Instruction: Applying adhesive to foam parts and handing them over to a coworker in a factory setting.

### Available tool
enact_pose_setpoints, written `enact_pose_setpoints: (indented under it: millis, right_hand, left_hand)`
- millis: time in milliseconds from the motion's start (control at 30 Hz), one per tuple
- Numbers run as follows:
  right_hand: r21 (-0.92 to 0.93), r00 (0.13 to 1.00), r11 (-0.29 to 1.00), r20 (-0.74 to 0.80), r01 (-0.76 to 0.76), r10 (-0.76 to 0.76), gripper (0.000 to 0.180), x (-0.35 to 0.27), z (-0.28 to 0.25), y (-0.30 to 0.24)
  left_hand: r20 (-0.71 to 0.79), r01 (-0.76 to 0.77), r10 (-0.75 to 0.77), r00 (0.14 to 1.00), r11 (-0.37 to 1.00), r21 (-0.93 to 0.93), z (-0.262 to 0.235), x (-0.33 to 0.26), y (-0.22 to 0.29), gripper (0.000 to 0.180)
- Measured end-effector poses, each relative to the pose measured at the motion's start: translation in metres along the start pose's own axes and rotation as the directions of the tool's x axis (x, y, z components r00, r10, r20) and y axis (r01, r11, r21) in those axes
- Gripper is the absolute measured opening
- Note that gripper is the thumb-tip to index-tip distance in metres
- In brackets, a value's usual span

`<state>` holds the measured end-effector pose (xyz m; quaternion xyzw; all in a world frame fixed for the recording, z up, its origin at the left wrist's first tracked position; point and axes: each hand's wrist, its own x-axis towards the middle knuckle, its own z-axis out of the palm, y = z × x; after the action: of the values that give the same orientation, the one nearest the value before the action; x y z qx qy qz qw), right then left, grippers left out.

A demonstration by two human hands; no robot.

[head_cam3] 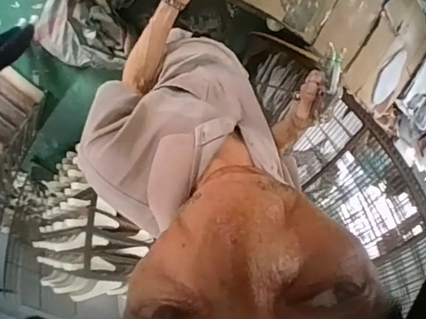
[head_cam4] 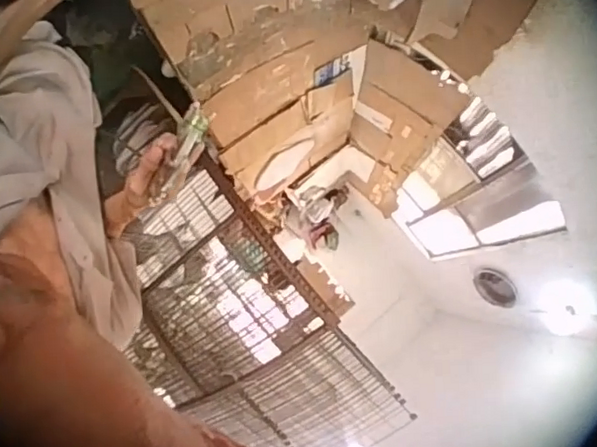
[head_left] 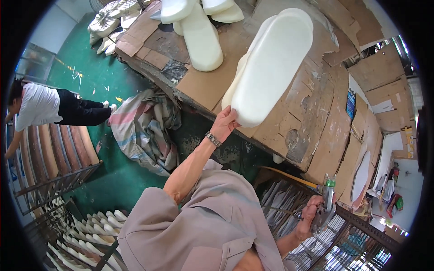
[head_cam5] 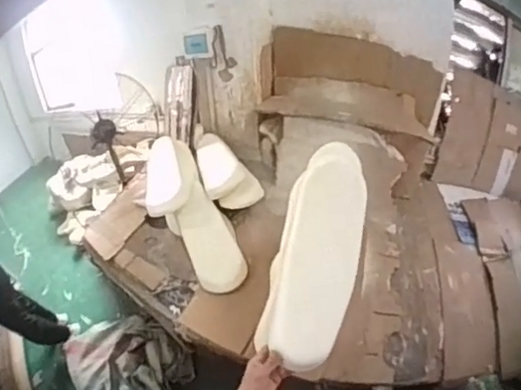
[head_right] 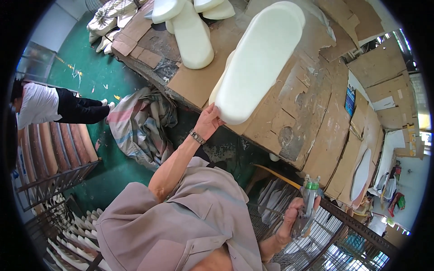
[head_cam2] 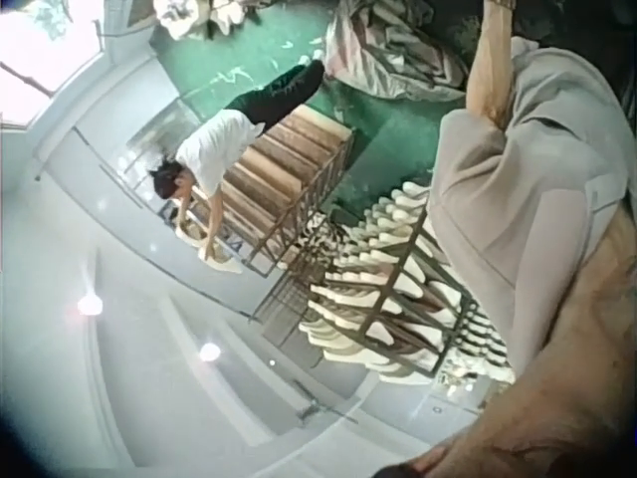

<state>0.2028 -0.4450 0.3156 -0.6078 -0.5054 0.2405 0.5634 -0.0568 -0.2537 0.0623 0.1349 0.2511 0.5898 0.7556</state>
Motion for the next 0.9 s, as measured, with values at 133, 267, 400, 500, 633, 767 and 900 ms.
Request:
enact_pose_setpoints:
  millis: [133, 267, 400, 500, 633, 767, 900]
  right_hand:
    - [-0.033, 0.998, 0.999, 0.063, -0.001, 0.003, 0.071, 0.007, 0.009, -0.003]
    - [-0.121, 0.999, 0.992, 0.043, 0.029, -0.024, 0.074, 0.019, 0.03, -0.003]
    - [-0.196, 0.997, 0.979, 0.056, 0.054, -0.043, 0.074, 0.03, 0.058, -0.015]
    - [-0.233, 0.997, 0.972, 0.076, 0.013, 0.005, 0.068, 0.036, 0.081, -0.025]
    - [-0.243, 0.987, 0.97, 0.154, -0.006, 0.045, 0.063, 0.045, 0.109, -0.029]
    - [-0.236, 0.973, 0.971, 0.231, 0.036, 0.02, 0.055, 0.053, 0.128, -0.027]
    - [-0.224, 0.97, 0.974, 0.231, -0.026, 0.079, 0.054, 0.057, 0.139, -0.025]
  left_hand:
    - [-0.003, 0.106, -0.106, 0.994, 0.994, 0.028, 0.003, 0.008, 0.003, 0.051]
    - [0.101, 0.118, -0.106, 0.989, 0.986, -0.114, 0.019, 0.011, 0.016, 0.054]
    - [0.246, 0.121, -0.057, 0.968, 0.959, -0.254, 0.036, 0.012, 0.041, 0.06]
    - [0.271, -0.005, 0.078, 0.96, 0.965, -0.261, 0.037, 0.026, 0.071, 0.056]
    - [0.232, -0.293, 0.383, 0.894, 0.893, -0.342, 0.023, 0.084, 0.134, 0.045]
    - [0.074, -0.625, 0.635, 0.769, 0.771, -0.121, -0.004, 0.174, 0.233, 0.04]
    - [0.134, -0.685, 0.692, 0.709, 0.721, -0.102, -0.038, 0.273, 0.333, 0.045]
